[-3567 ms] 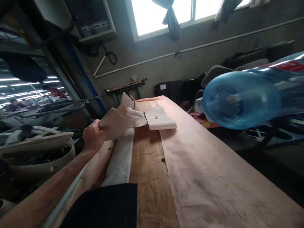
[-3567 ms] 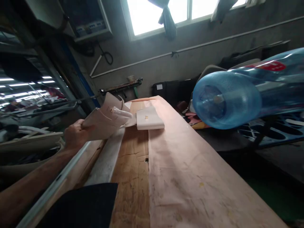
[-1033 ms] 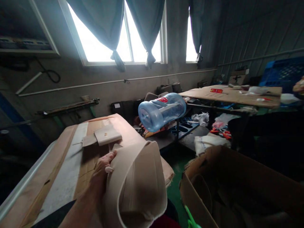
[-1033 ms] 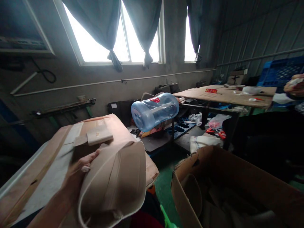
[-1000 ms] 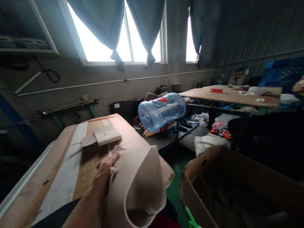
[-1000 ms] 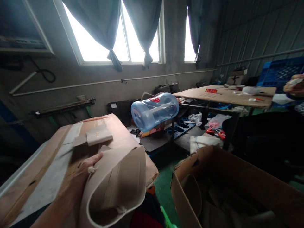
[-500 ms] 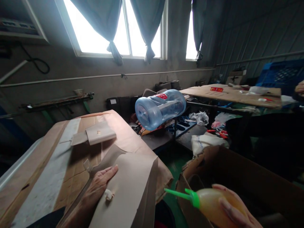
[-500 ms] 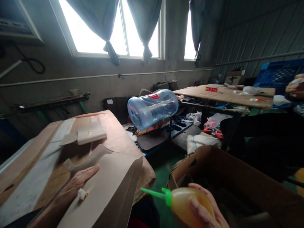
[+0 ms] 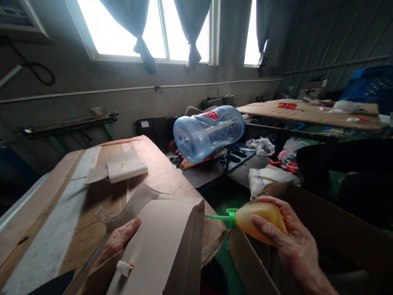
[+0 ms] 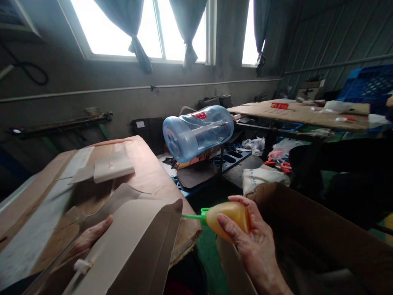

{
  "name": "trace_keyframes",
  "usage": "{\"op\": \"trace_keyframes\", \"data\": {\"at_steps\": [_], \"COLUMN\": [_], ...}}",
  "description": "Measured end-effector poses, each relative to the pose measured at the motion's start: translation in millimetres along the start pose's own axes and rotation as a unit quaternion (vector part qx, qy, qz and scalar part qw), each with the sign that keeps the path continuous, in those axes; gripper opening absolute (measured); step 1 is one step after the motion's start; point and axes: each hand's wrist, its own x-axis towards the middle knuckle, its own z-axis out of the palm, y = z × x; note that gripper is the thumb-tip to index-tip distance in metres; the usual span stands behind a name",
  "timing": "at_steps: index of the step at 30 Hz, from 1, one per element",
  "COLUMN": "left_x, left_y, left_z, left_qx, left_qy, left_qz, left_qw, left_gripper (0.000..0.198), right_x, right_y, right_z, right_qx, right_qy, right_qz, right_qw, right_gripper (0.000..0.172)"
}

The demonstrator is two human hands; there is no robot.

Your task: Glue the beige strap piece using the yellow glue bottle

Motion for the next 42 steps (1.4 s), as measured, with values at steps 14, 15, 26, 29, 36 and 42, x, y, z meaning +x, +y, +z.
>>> {"op": "trace_keyframes", "data": {"at_steps": [14,15,26,29,36,42], "left_x": [-3.2,-6.5,-5.7,-4.8,-7.0,-9.2], "left_y": [-6.7,-6.9,-11.5,-10.4,-9.8,-9.5], "left_z": [9.8,14.0,15.5,13.7,14.8,18.0], "left_qx": [-0.050,-0.049,-0.058,-0.061,-0.055,-0.057], "left_qy": [0.027,0.031,0.032,0.032,0.034,0.027], "left_qz": [0.054,0.063,0.082,0.077,0.084,0.091], "left_qw": [0.997,0.996,0.994,0.995,0.994,0.994], "left_gripper": [0.057,0.057,0.051,0.054,0.048,0.041], "right_x": [0.9,0.5,-5.6,-8.9,-23.3,-34.2], "right_y": [-13.6,-12.8,-14.9,-13.3,-5.7,-4.0], "right_z": [13.1,13.6,11.7,10.0,-1.7,-11.1], "right_qx": [-0.068,-0.070,-0.100,-0.117,-0.136,-0.135], "right_qy": [0.017,0.017,0.000,-0.003,-0.013,-0.048], "right_qz": [-0.123,-0.128,-0.141,-0.142,-0.128,-0.127], "right_qw": [0.990,0.989,0.985,0.983,0.982,0.982], "right_gripper": [0.042,0.041,0.038,0.037,0.042,0.039]}}
